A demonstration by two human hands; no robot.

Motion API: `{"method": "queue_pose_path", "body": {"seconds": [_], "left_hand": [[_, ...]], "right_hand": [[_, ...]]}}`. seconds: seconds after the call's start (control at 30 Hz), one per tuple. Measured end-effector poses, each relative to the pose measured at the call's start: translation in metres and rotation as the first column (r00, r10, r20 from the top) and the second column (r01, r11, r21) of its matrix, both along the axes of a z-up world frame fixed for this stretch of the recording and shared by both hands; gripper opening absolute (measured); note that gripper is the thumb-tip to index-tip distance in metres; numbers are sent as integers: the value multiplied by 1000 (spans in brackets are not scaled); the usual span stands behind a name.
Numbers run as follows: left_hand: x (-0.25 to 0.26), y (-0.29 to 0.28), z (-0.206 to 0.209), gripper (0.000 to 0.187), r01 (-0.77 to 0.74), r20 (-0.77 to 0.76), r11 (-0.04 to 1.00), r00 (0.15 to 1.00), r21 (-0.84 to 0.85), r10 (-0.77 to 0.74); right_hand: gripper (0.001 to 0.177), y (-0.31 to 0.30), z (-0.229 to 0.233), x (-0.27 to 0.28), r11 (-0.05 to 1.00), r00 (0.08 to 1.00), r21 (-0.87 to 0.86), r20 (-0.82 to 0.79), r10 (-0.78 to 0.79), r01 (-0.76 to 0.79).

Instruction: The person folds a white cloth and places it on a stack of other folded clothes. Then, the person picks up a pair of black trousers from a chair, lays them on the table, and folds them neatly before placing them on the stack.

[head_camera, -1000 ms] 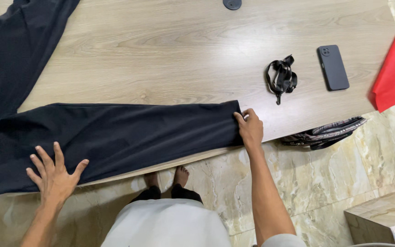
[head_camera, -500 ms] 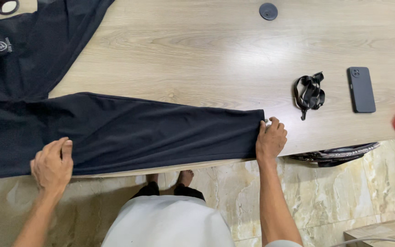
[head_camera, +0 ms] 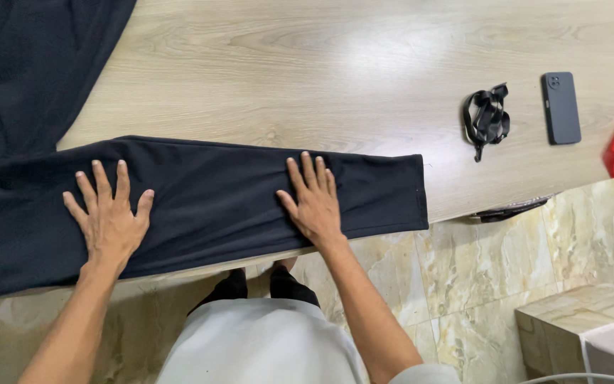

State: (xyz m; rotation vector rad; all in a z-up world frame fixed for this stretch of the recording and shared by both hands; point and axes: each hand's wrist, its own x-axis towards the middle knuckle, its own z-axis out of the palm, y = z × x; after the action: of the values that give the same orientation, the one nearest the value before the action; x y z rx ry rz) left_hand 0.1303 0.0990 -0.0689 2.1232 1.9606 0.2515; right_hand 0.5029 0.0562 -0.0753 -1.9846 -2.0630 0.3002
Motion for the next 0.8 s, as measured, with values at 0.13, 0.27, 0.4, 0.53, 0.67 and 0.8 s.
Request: {"method": "queue_pose_path", "body": {"seconds": [0.13, 0.27, 0.4, 0.53, 0.67, 0.8], "left_hand": [[6, 9, 11, 85, 8, 2, 999, 1000, -53, -8], [18, 25, 14, 93, -36, -29, 988, 999, -147, 32], [23, 40, 18, 99, -95, -41, 968, 995, -231, 88], [34, 35, 23, 85, 70, -15, 997, 997, -45, -71], [77, 8, 15, 67, 390, -117, 911, 919, 132, -377], [131, -17, 6, 69, 475, -43, 875, 880, 88, -473]], "right_hand": [[71, -9, 0, 71, 992, 990, -41, 69, -120, 123], [70, -15, -5, 132, 973, 972, -83, 113, -204, 214], [65, -17, -12, 168, 952, 955, -81, 54, -292, 296], [58, -15, -13, 188, 918, 916, -25, 75, -393, 396], [46, -16, -2, 210, 799, 801, -84, -24, -599, 595], [34, 1, 3, 244, 836, 813, -189, -201, -547, 516]]}}
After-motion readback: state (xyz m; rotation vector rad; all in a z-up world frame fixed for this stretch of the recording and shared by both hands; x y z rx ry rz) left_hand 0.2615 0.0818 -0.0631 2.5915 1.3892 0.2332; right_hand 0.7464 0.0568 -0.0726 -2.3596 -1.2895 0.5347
